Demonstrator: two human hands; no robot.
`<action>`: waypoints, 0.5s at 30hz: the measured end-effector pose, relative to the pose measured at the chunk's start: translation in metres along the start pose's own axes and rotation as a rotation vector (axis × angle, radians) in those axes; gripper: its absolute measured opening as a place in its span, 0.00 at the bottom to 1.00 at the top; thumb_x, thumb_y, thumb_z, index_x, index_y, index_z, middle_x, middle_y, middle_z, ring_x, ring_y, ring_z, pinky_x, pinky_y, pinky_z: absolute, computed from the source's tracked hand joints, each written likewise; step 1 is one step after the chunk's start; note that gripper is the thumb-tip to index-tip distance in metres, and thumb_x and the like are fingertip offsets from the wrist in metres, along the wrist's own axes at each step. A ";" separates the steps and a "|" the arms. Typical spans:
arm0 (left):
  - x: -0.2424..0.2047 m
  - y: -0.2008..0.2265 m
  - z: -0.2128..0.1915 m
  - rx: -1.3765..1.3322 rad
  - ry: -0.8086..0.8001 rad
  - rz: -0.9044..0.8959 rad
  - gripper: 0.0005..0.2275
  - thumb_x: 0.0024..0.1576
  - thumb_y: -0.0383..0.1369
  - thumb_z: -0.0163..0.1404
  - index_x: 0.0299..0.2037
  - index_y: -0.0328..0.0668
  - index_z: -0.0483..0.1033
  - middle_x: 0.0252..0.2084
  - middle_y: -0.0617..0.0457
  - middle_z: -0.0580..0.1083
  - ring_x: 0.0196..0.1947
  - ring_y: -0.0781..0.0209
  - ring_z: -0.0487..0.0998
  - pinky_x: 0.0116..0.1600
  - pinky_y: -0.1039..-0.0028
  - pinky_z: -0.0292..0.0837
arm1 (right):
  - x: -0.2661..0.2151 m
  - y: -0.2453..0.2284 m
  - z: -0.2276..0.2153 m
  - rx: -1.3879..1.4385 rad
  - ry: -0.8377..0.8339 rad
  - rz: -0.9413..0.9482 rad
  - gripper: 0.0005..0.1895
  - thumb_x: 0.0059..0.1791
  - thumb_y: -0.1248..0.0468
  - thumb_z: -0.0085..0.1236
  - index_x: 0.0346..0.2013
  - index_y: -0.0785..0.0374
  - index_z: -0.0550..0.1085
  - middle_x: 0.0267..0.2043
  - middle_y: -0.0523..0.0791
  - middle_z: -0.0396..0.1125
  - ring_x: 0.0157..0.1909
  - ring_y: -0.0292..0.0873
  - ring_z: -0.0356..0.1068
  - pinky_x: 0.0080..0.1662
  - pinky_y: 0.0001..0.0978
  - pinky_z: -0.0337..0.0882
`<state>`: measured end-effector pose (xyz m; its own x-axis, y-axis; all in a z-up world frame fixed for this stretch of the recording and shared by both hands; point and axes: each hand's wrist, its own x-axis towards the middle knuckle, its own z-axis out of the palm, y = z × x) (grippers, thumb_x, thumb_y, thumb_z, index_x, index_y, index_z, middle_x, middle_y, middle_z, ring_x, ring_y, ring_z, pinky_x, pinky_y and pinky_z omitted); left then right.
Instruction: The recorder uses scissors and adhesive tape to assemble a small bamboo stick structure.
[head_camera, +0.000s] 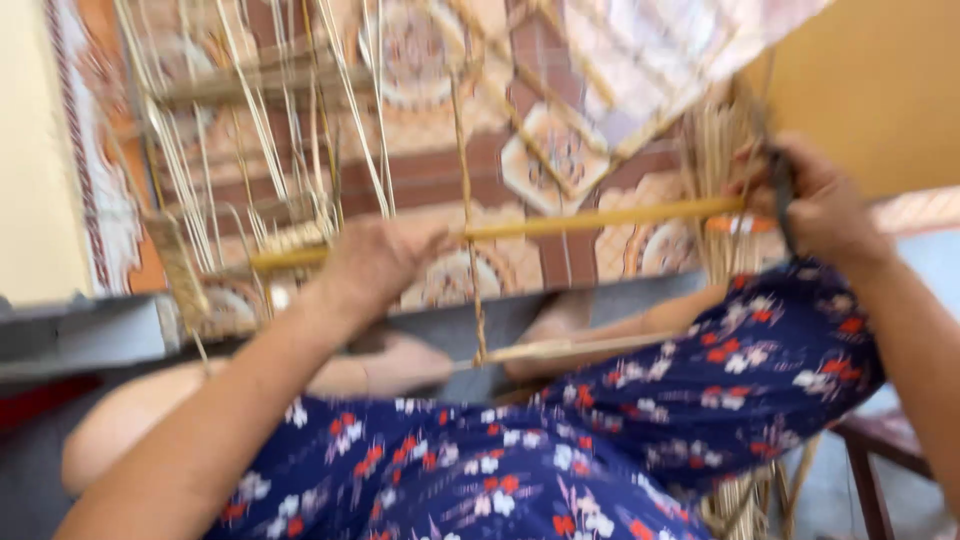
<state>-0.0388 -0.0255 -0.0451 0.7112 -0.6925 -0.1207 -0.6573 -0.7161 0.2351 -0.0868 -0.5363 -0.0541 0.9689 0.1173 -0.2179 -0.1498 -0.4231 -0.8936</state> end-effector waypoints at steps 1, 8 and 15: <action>0.002 -0.004 0.003 -0.066 0.180 0.083 0.05 0.64 0.40 0.49 0.45 0.55 0.74 0.30 0.50 0.77 0.28 0.52 0.80 0.28 0.63 0.74 | 0.004 0.012 -0.002 0.010 0.008 -0.007 0.22 0.51 0.73 0.56 0.60 0.65 0.68 0.44 0.46 0.73 0.51 0.40 0.73 0.58 0.34 0.72; 0.015 0.012 -0.018 -0.253 0.242 -0.095 0.07 0.56 0.39 0.57 0.36 0.47 0.82 0.30 0.49 0.72 0.25 0.51 0.79 0.30 0.62 0.75 | 0.014 0.026 0.000 0.062 0.014 0.116 0.23 0.49 0.71 0.57 0.59 0.59 0.70 0.40 0.43 0.73 0.46 0.37 0.72 0.51 0.31 0.73; 0.030 0.054 -0.046 -0.605 0.562 -0.046 0.05 0.56 0.30 0.58 0.41 0.42 0.81 0.40 0.46 0.73 0.38 0.52 0.81 0.44 0.66 0.79 | 0.012 0.026 -0.001 0.064 0.015 0.056 0.25 0.48 0.71 0.59 0.60 0.59 0.70 0.39 0.44 0.69 0.48 0.37 0.72 0.51 0.30 0.71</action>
<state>-0.0421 -0.0809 0.0082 0.8584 -0.4013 0.3195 -0.4906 -0.4607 0.7396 -0.0783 -0.5468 -0.0794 0.9615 0.0812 -0.2625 -0.2154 -0.3703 -0.9036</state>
